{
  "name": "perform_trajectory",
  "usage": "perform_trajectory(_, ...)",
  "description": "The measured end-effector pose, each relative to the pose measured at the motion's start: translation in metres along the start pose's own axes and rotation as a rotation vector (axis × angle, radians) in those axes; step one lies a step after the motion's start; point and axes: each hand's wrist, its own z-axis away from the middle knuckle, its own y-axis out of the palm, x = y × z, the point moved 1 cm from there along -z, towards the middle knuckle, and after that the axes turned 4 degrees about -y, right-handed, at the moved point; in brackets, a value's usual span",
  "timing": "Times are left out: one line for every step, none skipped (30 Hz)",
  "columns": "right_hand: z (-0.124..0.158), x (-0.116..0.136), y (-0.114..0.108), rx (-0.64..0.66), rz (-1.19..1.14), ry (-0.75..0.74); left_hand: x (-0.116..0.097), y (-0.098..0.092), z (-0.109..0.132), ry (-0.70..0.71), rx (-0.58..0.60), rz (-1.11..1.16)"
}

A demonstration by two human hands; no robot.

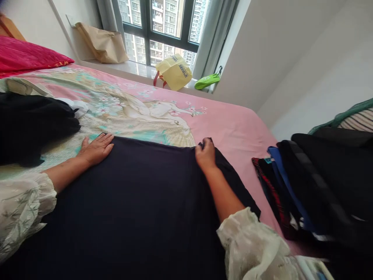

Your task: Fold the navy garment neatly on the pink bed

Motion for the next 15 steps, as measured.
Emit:
perform_trajectory(0.022,0.02,0.0,0.091,0.053,-0.157,-0.004,-0.004,-0.002,-0.006,0.023,0.004)
perform_trajectory(0.044,0.038,0.0,0.198,0.1,-0.273,-0.01,-0.009,-0.003,-0.023,0.048,0.001)
perform_trajectory(0.064,0.051,-0.002,0.281,0.149,-0.331,-0.019,-0.014,-0.001,-0.05,0.069,-0.008)
perform_trajectory(0.082,0.059,-0.005,0.364,0.196,-0.364,-0.029,-0.02,0.003,-0.073,0.077,-0.018)
perform_trajectory(0.095,0.059,-0.01,0.43,0.245,-0.359,-0.04,-0.025,0.011,-0.071,0.072,-0.024)
perform_trajectory(0.104,0.052,-0.018,0.461,0.306,-0.292,-0.05,-0.03,0.022,-0.041,0.068,-0.029)
perform_trajectory(0.108,0.037,-0.028,0.483,0.368,-0.209,-0.057,-0.033,0.036,0.045,0.053,-0.021)
perform_trajectory(0.107,0.016,-0.039,0.504,0.426,-0.129,-0.061,-0.035,0.05,0.202,0.067,-0.012)
perform_trajectory(0.104,-0.008,-0.05,0.543,0.476,-0.076,-0.059,-0.035,0.064,0.369,0.135,-0.016)
perform_trajectory(0.098,-0.033,-0.062,0.551,0.531,-0.033,-0.051,-0.036,0.076,0.451,0.202,-0.029)
perform_trajectory(0.092,-0.056,-0.074,0.509,0.598,0.027,-0.038,-0.037,0.083,0.411,0.242,-0.041)
perform_trajectory(0.085,-0.076,-0.084,0.454,0.646,0.112,-0.022,-0.04,0.086,0.282,0.235,-0.049)
perform_trajectory(0.08,-0.09,-0.092,0.436,0.655,0.153,-0.006,-0.044,0.086,0.161,0.197,-0.036)
perform_trajectory(0.077,-0.097,-0.098,0.427,0.66,0.182,0.005,-0.048,0.083,0.106,0.18,-0.001)
perform_trajectory(0.077,-0.098,-0.101,0.421,0.659,0.221,0.011,-0.053,0.078,0.079,0.169,0.034)
